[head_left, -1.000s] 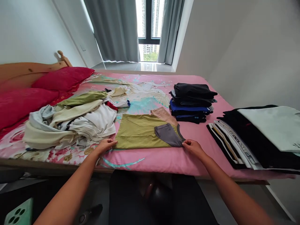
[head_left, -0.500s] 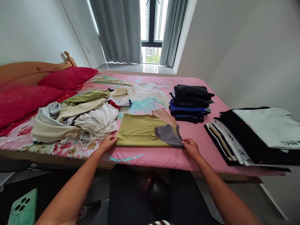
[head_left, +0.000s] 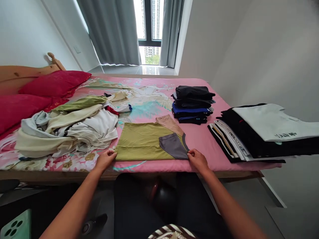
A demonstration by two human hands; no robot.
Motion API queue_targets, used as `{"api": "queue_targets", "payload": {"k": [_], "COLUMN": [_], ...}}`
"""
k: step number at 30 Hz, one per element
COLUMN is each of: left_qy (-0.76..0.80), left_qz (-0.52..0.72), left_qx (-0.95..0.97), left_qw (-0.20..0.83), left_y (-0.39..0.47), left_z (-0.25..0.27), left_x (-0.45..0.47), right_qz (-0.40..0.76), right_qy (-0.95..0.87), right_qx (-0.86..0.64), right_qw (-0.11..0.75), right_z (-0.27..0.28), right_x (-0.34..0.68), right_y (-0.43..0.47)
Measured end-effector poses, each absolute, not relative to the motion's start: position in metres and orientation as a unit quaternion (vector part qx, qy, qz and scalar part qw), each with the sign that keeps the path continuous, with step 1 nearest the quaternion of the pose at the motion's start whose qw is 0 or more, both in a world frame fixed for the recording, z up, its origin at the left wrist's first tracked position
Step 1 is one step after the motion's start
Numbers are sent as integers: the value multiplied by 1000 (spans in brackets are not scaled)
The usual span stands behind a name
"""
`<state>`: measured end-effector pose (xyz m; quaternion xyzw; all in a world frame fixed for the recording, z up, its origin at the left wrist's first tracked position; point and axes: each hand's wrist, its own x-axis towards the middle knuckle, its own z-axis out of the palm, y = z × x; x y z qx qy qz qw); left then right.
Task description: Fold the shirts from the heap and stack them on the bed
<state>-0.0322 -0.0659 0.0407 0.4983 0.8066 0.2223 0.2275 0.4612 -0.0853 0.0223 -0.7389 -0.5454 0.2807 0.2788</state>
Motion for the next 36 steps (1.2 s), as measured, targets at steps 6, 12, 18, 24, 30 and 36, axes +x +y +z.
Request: {"api": "queue_targets", "payload": {"k": [6, 12, 18, 24, 30, 36], "left_qy": [662, 609, 671, 683, 710, 662], "left_qz": [288, 116, 10, -1, 4, 87], "left_qx": [692, 783, 739, 725, 702, 742], "left_qw": [24, 42, 64, 83, 66, 54], "left_y": [-77, -72, -73, -72, -66, -21], "left_z": [42, 27, 18, 30, 31, 37], "left_x": [12, 73, 72, 53, 31, 23], "right_qz": [107, 102, 66, 111, 127, 96], "right_qy": [-703, -780, -768, -760, -757, -765], "right_qx": [-622, -579, -627, -634, -635, -596], "right_qw": [329, 215, 115, 90, 82, 223], "right_z": [44, 25, -10, 7, 26, 50], "right_x": [416, 358, 362, 362, 363, 366], "right_y": [-85, -53, -45, -47, -43, 6]}}
